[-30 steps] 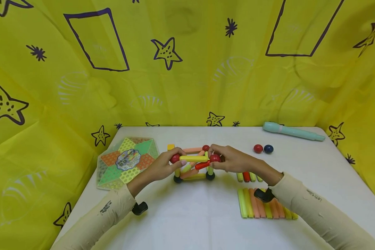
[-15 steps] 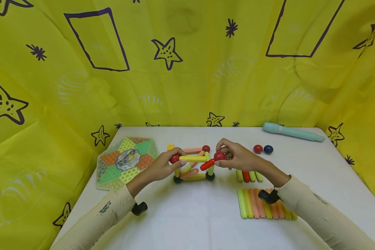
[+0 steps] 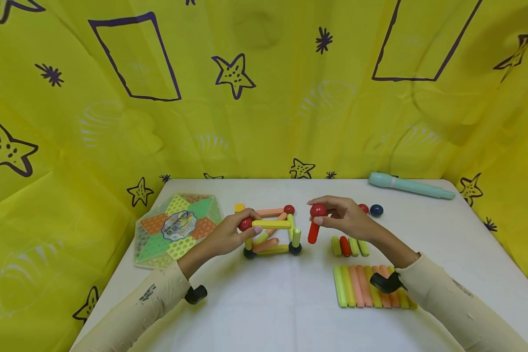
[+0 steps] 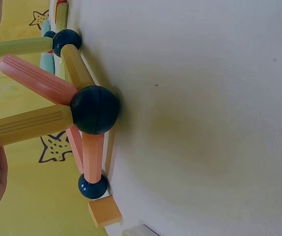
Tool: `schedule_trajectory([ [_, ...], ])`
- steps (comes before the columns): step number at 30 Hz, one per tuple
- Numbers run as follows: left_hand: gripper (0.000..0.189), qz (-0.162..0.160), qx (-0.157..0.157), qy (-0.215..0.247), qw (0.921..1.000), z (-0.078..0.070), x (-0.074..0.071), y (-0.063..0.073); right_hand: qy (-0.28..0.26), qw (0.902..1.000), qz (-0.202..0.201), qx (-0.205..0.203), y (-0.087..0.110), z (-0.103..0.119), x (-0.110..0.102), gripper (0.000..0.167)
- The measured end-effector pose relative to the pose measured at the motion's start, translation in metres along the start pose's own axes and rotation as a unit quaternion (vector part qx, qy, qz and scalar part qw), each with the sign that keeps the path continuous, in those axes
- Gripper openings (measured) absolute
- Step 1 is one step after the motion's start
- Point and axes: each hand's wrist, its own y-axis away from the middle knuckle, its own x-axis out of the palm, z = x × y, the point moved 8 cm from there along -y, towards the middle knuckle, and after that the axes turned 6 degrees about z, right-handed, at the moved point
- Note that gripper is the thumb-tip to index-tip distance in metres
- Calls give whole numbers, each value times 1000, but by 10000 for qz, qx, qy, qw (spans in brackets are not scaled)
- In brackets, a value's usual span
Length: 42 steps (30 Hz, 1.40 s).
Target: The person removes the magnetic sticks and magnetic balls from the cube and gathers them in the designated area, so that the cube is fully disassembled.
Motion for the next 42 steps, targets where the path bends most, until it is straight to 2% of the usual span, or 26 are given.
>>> schedule_trajectory([
  [7, 13, -39, -45, 65, 10000, 1, 1, 0, 18, 9971, -228, 727, 16, -15, -9, 44],
  [11, 14, -102, -42, 27, 9999, 1, 1, 1, -122, 9931, -353, 1116, 26, -27, -13, 42],
  [17, 14, -99, -46, 11, 9999, 1, 1, 1, -700, 9909, -289, 1112, 41, -39, -16, 35],
  [22, 14, -90, -24, 43, 9999, 2, 1, 1, -1507, 9842, -181, 913, 53, -43, -19, 29],
  [24, 14, -82, 3, 56, 10000, 2, 1, 2, -1531, 9833, -253, 947, 58, -46, -22, 26],
  [26, 14, -74, 53, 61, 9999, 2, 0, 2, -1299, 9850, -413, 1058, 63, -48, -29, 23],
  [29, 14, -56, 68, 84, 9999, 1, 0, 2, -664, 9875, -716, 1235, 72, -55, -42, 20],
  [33, 15, -33, 35, 104, 9999, 1, 0, 3, 285, 9806, -1009, 1656, 86, -68, -67, 29],
  [37, 15, -35, 16, 80, 10000, 2, 0, 3, 1005, 9608, -1175, 2300, 102, -87, -94, 43],
  [42, 15, -20, 27, 58, 10000, 5, 1, 3, 2132, 9279, -1178, 2822, 117, -115, -124, 51],
])
